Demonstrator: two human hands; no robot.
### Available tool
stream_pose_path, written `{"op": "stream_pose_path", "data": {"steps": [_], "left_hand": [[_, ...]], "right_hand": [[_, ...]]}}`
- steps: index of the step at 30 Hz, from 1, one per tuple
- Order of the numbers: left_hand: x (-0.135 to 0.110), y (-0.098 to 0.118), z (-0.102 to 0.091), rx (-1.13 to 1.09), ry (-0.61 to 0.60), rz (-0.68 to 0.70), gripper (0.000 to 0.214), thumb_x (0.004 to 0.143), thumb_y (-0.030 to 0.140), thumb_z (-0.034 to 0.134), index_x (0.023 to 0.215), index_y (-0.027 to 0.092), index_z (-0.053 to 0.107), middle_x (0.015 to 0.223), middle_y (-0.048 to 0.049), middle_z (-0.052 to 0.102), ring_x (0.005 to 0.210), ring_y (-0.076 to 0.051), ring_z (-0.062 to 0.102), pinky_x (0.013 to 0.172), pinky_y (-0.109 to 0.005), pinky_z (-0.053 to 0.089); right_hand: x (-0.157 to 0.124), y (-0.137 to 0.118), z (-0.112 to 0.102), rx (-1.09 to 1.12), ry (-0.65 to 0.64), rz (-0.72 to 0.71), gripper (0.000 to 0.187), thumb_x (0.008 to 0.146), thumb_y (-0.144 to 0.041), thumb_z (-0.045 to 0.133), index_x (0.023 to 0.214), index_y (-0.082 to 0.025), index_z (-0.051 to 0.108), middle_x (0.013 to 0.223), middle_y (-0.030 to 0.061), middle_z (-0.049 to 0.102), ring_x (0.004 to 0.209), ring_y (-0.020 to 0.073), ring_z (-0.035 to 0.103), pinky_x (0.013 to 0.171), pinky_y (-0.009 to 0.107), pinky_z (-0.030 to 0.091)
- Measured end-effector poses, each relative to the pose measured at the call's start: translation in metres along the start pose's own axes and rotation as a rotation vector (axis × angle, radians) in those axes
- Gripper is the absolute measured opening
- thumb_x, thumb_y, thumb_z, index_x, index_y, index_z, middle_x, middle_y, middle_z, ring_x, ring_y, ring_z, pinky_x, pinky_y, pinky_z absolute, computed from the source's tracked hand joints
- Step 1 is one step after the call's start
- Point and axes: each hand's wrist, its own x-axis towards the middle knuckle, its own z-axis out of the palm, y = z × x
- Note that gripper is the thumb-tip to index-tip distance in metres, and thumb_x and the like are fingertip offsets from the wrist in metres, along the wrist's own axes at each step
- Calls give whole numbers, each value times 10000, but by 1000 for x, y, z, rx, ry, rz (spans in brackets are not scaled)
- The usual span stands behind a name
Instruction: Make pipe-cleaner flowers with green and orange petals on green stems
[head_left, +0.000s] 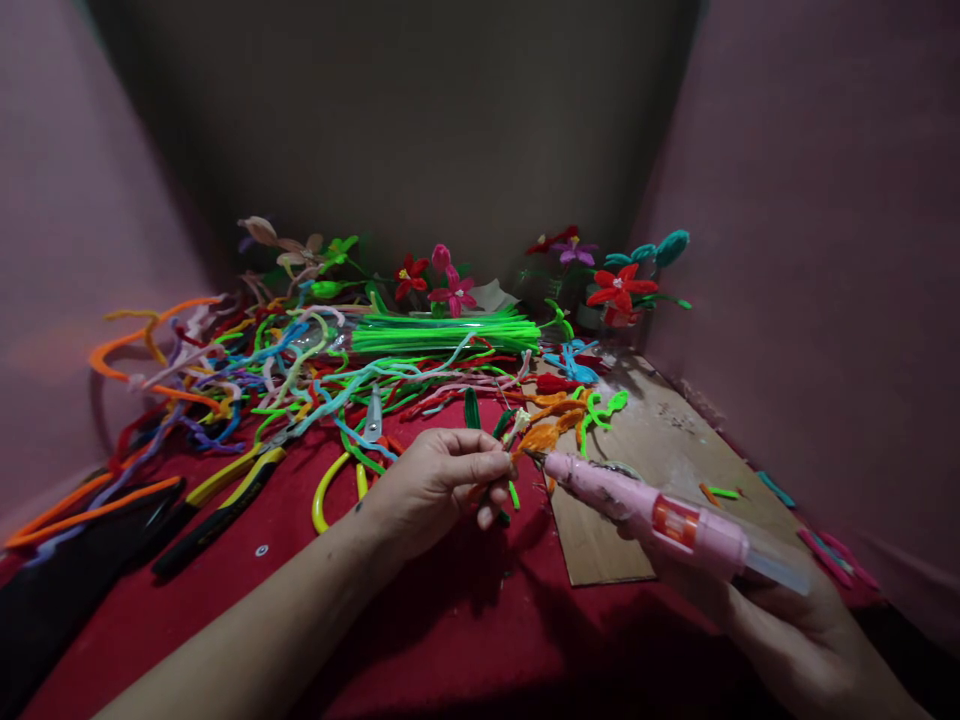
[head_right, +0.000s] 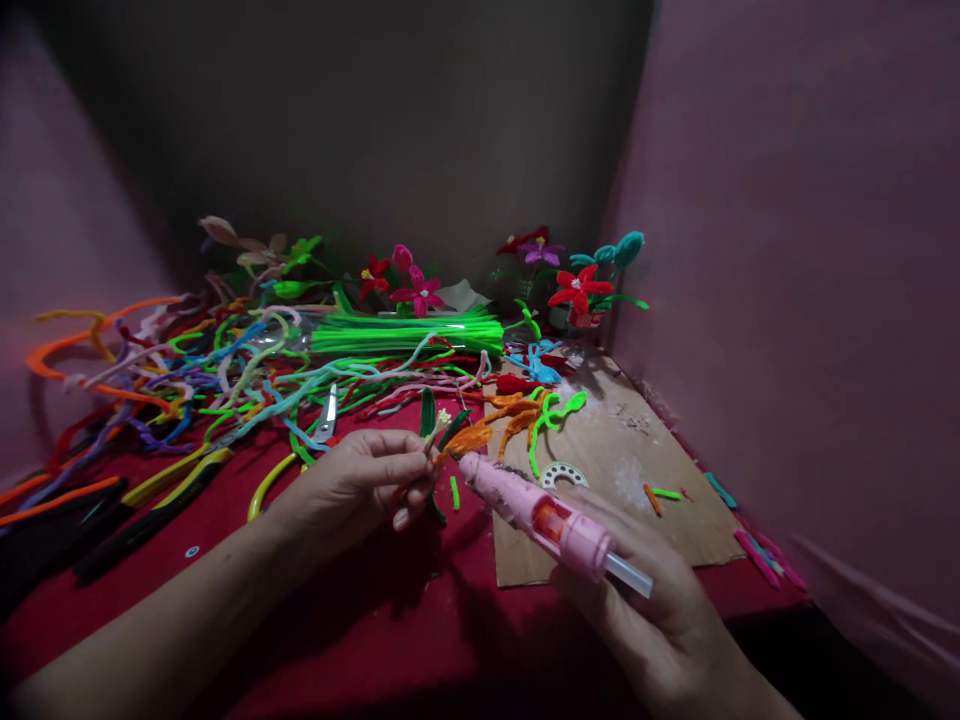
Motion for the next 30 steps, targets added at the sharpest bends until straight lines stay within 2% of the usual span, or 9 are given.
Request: {"op": "stream_pose_path", "data": {"steps": [7, 11, 14, 20, 22, 26, 28, 30], "left_hand": [[1, 0, 0, 7, -11, -1, 135, 679, 200, 679, 640, 105, 591, 532, -16, 567, 451, -77, 521, 385, -159, 409], [1, -1, 0, 13, -13, -9, 131, 682, 195, 675, 649, 102, 590, 529, -18, 570, 453, -78, 524, 384, -156, 407], [1, -1, -1, 12, -16, -7, 126, 694, 192, 666, 654, 102, 588, 534, -16, 569, 460, -80, 525, 388, -157, 412], [0, -1, -2, -1, -24, 12, 123, 703, 184, 660, 650, 99, 589, 550, -17, 561, 469, -78, 521, 391, -158, 416], [0, 0, -2, -28, -24, 36, 107, 706, 182, 657, 673, 96, 601, 573, -15, 558, 476, -74, 518, 391, -158, 415], [-2, 4, -2, -81, 15, 75, 73, 712, 162, 644, 726, 94, 623, 626, -20, 570, 464, -57, 497, 382, -152, 402], [-2, 5, -1, -94, 36, 89, 68, 712, 158, 644, 723, 92, 630, 627, -27, 576, 452, -52, 488, 372, -146, 390], [-3, 6, -1, -110, 52, 106, 72, 704, 162, 652, 718, 93, 636, 621, -31, 581, 446, -56, 484, 368, -150, 392]], "right_hand": [[2, -4, 0, -11, -37, -42, 509, 840, -242, 471, 1321, -386, 384, 1322, -11, 486, 1214, 261, 445, 991, 368, 415], [2, -3, 0, 11, -70, -70, 491, 849, -224, 462, 1328, -313, 402, 1299, 30, 511, 1224, 268, 433, 1008, 393, 389], [1, -2, -1, -4, -56, -84, 482, 840, -218, 484, 1316, -271, 430, 1280, 53, 529, 1205, 284, 452, 992, 403, 401], [1, -6, 0, -87, -28, -124, 448, 838, -210, 472, 1283, -263, 464, 1225, 71, 571, 1141, 276, 518, 937, 399, 454], [0, -5, -2, -183, 56, -142, 426, 831, -210, 485, 1251, -274, 488, 1175, 66, 604, 1075, 257, 569, 906, 371, 479], [5, 11, -17, -526, 231, -292, 414, 813, -195, 492, 1222, -263, 489, 1077, 73, 638, 965, 228, 619, 829, 315, 507], [10, 26, -29, -711, 275, -295, 417, 818, -185, 470, 1234, -215, 474, 1090, 110, 606, 992, 247, 592, 830, 346, 493], [15, 46, -41, -877, 331, -240, 413, 821, -179, 435, 1233, -168, 475, 1064, 137, 582, 969, 261, 578, 817, 379, 482]]}}
